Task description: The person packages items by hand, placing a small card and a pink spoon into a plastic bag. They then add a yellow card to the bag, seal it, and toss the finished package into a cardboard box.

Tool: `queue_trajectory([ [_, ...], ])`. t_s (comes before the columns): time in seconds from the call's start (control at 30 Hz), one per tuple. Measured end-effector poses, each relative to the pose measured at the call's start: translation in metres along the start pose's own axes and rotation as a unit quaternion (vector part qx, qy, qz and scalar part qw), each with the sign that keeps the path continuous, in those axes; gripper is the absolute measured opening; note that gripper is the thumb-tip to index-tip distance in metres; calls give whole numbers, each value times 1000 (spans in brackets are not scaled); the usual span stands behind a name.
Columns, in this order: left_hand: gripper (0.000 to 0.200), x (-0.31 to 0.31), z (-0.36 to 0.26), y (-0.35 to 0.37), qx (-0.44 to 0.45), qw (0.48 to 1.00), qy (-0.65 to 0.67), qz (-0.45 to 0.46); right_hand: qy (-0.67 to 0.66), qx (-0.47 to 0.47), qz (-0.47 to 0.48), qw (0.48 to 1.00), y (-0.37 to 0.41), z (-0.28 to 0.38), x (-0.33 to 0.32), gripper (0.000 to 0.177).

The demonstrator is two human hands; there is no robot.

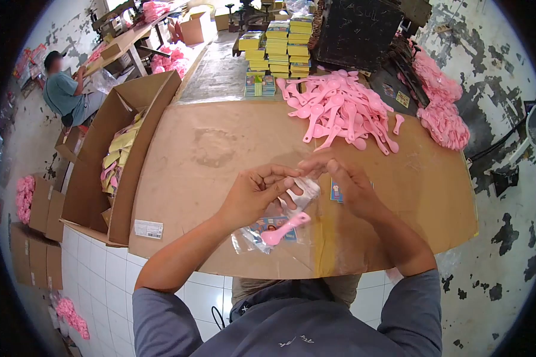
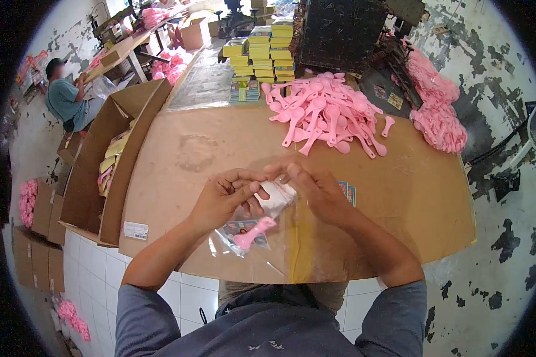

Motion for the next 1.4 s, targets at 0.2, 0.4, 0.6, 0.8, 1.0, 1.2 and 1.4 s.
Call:
queue_trajectory([
  [0.2,28,-2,-5,5,54,946,-303,104,235,-56,48,969,0,1,0,25],
  [0.4,22,-7,6,6,125,855,-443,239,290,-47,80,953,3,-1,-12,24],
  [0.6,15,-6,8,3,41,879,-402,255,281,-103,191,935,14,1,-23,27],
  [0.8,11,-5,4,3,24,882,-391,260,300,-114,276,906,28,0,-8,34],
  [1.0,14,-12,4,2,34,895,-356,267,280,-133,189,932,27,-4,-5,15],
  [1.2,29,8,-17,13,56,961,-191,192,232,-162,110,953,14,76,-26,10],
  [1.4,50,4,-22,10,203,924,-227,230,407,-149,101,896,2,109,-36,11],
])
Point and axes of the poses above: each hand's wrist, its own y-axis away from the middle knuckle, its own x-axis out of the palm, z = x × y, the point moved 1 cm from there along -y, towards the middle knuckle, and after that the axes turned 15 degrees about y, right-handed, at the moved point
